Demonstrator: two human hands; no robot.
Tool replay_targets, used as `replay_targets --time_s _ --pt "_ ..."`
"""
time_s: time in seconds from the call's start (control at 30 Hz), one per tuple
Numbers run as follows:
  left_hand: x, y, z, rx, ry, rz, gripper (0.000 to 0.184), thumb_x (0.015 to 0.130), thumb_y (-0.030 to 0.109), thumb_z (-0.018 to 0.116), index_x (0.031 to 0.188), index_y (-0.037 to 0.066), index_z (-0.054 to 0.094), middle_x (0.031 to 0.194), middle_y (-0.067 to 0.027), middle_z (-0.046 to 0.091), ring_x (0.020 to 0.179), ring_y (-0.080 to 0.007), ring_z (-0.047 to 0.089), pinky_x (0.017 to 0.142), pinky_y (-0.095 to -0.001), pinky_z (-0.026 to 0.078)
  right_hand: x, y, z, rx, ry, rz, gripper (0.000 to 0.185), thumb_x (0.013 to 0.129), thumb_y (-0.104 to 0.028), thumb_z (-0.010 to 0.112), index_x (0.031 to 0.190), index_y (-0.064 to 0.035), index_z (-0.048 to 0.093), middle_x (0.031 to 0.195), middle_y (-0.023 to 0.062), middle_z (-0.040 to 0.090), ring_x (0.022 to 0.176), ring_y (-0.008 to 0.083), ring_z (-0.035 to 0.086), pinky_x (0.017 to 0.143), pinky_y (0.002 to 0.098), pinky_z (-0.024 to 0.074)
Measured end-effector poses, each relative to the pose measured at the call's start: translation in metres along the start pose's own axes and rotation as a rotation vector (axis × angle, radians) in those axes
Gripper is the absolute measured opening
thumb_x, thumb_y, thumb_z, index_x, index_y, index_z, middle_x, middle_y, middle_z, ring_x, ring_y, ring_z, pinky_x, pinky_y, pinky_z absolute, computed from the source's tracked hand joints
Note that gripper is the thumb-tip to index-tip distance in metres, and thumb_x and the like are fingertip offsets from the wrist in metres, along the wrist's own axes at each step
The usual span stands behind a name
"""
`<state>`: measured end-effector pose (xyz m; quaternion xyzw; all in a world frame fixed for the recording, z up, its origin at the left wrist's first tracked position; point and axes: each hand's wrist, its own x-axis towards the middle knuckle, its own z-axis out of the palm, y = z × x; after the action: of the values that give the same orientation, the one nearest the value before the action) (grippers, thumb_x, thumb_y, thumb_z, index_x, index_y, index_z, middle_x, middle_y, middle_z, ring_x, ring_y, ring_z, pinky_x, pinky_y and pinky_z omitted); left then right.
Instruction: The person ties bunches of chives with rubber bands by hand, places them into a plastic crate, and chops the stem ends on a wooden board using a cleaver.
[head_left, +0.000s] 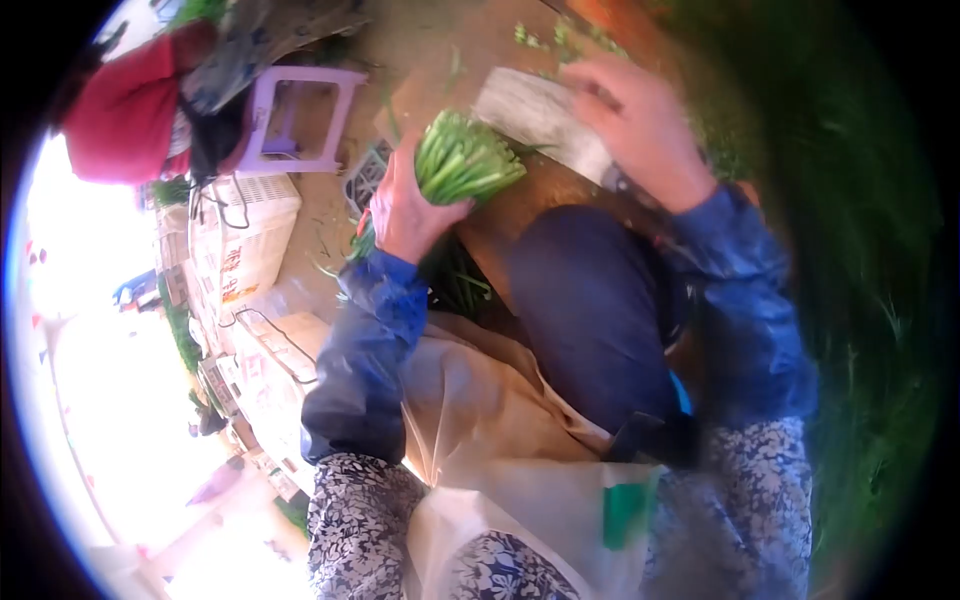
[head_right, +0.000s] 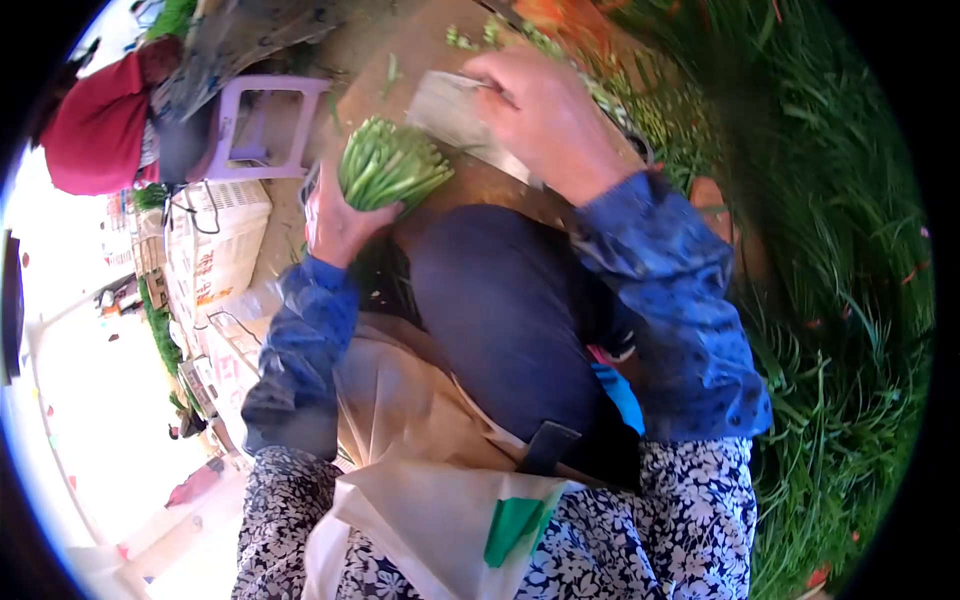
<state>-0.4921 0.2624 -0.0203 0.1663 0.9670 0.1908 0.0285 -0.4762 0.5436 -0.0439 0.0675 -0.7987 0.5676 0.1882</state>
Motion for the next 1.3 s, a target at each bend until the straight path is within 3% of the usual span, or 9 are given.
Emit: replay_targets --time_s 0.17,0.33,0.43,0.57,0.6,0.67,0.93,1.03,1.3 --pt "-0.057 -0.012 -0.063 -0.316 0.357 -0.076 0.099 0.057 0.017 0.093 0.140 0.002 0.040 0.121 -0.0148 0.062 0.114 -0.0244 0.061 0.097 -0.0364 0.050 0.007 -0.064 0.006 0.028 -0.155 0.092 0.032 0.083 -0.012 0.066 0.112 0.0015 0.063 0.090 0.0169 0.065 0.083 0.0316 0.065 0.074 0.0404 0.0497" --pt "-0.104 -0.023 -0.122 -0.729 0.658 -0.102 0.108 0.054 0.009 0.094 0.142 0.000 0.033 0.133 -0.0136 0.052 0.119 -0.0249 0.056 0.102 -0.0383 0.049 0.002 -0.143 0.045 0.038 -0.493 -0.163 0.071 0.080 -0.017 0.070 0.142 0.0004 0.041 0.130 0.0251 0.053 0.122 0.0392 0.053 0.099 0.0418 0.0450" --pt "-0.122 -0.015 -0.133 -0.793 0.734 0.168 0.115 0.055 0.013 0.097 0.145 0.000 0.026 0.138 -0.0162 0.046 0.123 -0.0274 0.054 0.105 -0.0422 0.047 0.006 -0.185 0.050 0.122 -0.600 -0.132 0.083 0.078 -0.019 0.072 0.148 -0.0004 0.032 0.142 0.0250 0.045 0.132 0.0405 0.044 0.106 0.0409 0.0398" --pt "-0.148 -0.017 -0.135 -0.957 0.744 0.235 0.114 0.056 0.012 0.097 0.144 0.000 0.025 0.139 -0.0173 0.045 0.127 -0.0285 0.052 0.107 -0.0431 0.046 -0.012 -0.217 0.089 0.067 -0.706 -0.348 0.099 0.071 -0.019 0.078 0.152 0.0009 0.025 0.149 0.0251 0.039 0.136 0.0405 0.041 0.112 0.0402 0.0356" --pt "-0.152 -0.018 -0.138 -0.967 0.770 0.238 0.114 0.056 0.012 0.097 0.144 0.000 0.025 0.139 -0.0173 0.045 0.127 -0.0285 0.052 0.107 -0.0431 0.046 -0.030 -0.229 0.107 0.388 -0.681 -0.200 0.102 0.070 -0.018 0.078 0.153 0.0006 0.021 0.147 0.0273 0.039 0.137 0.0399 0.041 0.112 0.0410 0.0361" --pt "-0.161 -0.018 -0.142 -0.901 0.817 0.243 0.116 0.055 0.011 0.097 0.144 0.000 0.023 0.140 -0.0174 0.045 0.127 -0.0288 0.052 0.106 -0.0433 0.046 -0.028 -0.240 0.106 0.330 -0.757 -0.212 0.105 0.073 -0.011 0.078 0.156 -0.0014 0.014 0.148 0.0206 0.040 0.137 0.0313 0.041 0.114 0.0395 0.0312" --pt "-0.172 -0.025 -0.131 -1.052 0.766 0.289 0.117 0.057 0.012 0.096 0.146 0.002 0.021 0.138 -0.0193 0.049 0.125 -0.0295 0.054 0.106 -0.0443 0.046 -0.020 -0.246 0.094 0.410 -0.592 -0.296 0.073 0.078 -0.005 0.067 0.146 -0.0055 0.040 0.138 0.0134 0.051 0.120 0.0226 0.055 0.096 0.0357 0.0443" --pt "-0.170 -0.031 -0.126 -0.942 0.770 0.304 0.118 0.057 0.013 0.097 0.147 0.002 0.022 0.139 -0.0184 0.049 0.126 -0.0275 0.054 0.105 -0.0432 0.047 -0.016 -0.257 0.085 0.320 -0.465 -0.460 0.052 0.077 -0.006 0.068 0.127 -0.0031 0.058 0.135 0.0152 0.051 0.116 0.0272 0.057 0.095 0.0350 0.0443" --pt "-0.158 -0.024 -0.110 -0.911 0.733 0.227 0.111 0.056 0.017 0.097 0.145 0.003 0.032 0.128 -0.0133 0.060 0.117 -0.0204 0.060 0.101 -0.0363 0.049 -0.021 -0.287 0.096 -0.110 -0.487 -0.738 0.025 0.075 -0.004 0.070 0.099 -0.0040 0.064 0.123 0.0169 0.056 0.109 0.0375 0.055 0.094 0.0424 0.0443"
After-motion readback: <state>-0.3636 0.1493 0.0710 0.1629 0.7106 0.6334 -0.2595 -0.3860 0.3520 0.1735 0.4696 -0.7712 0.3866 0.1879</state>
